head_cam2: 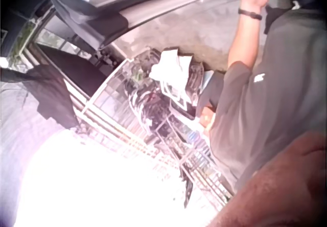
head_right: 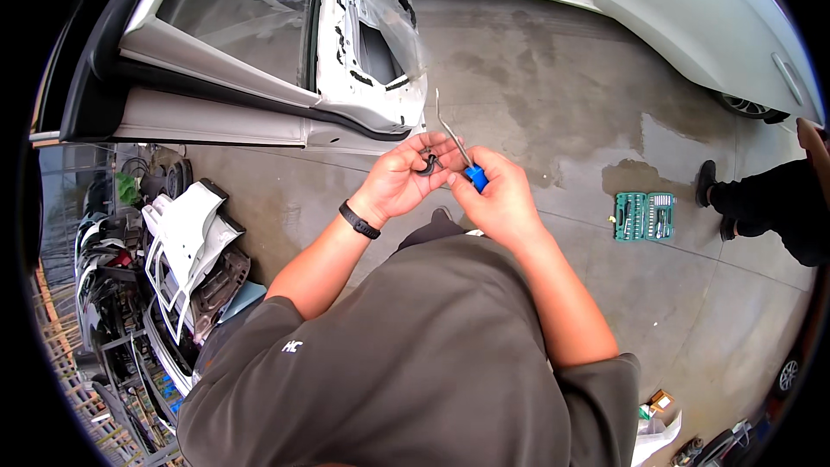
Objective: The person removes screws from a car door using a screwdriver, handles a car key, and peels back the interior plastic lining of the door frame.
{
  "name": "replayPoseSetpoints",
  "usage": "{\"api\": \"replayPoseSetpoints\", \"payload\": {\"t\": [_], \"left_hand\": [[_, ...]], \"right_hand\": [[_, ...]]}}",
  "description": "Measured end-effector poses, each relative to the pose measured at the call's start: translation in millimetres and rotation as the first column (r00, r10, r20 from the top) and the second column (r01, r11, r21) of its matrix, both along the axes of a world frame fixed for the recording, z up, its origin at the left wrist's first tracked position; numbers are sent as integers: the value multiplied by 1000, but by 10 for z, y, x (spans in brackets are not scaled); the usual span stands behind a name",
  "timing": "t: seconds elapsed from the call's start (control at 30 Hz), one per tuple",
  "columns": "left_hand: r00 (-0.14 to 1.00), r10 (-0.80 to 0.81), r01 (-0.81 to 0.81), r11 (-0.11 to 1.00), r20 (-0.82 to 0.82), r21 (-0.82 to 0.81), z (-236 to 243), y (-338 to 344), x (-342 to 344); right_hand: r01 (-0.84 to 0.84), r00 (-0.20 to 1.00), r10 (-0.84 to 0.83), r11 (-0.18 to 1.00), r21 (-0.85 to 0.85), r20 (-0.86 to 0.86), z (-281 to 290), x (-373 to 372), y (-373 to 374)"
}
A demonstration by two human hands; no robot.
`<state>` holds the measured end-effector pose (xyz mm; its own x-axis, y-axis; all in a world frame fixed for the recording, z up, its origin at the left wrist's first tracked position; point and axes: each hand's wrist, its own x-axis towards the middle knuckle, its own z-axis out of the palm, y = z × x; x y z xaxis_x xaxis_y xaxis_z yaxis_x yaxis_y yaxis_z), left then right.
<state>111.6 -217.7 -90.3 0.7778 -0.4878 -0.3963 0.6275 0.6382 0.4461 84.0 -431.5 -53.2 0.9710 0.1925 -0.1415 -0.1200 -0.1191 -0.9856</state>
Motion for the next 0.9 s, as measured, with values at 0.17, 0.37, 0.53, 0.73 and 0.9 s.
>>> {"api": "replayPoseSetpoints", "payload": {"t": [0.17, 0.37, 0.53, 0.73, 0.9], "left_hand": [[998, -25, 30, 995, 54, -99, 39, -101, -5], [997, -17, 26, 993, 80, -117, 85, -153, -78], [996, -34, 49, 982, 81, -184, 55, -136, -78], [992, -121, 125, 987, 39, -102, 55, -190, -119], [986, -164, 164, 986, 3, -23, 150, -201, -108]], "right_hand": [[-19, 964, 64, 985, -173, 258, 170, 70, 127], [38, 985, -20, 994, -103, 171, 149, 43, 149], [27, 982, -6, 994, -109, 191, 86, 53, 100], [-5, 961, 77, 965, -264, 264, 138, 78, -8], [-75, 960, 151, 950, -302, 236, 154, 88, -23]]}}
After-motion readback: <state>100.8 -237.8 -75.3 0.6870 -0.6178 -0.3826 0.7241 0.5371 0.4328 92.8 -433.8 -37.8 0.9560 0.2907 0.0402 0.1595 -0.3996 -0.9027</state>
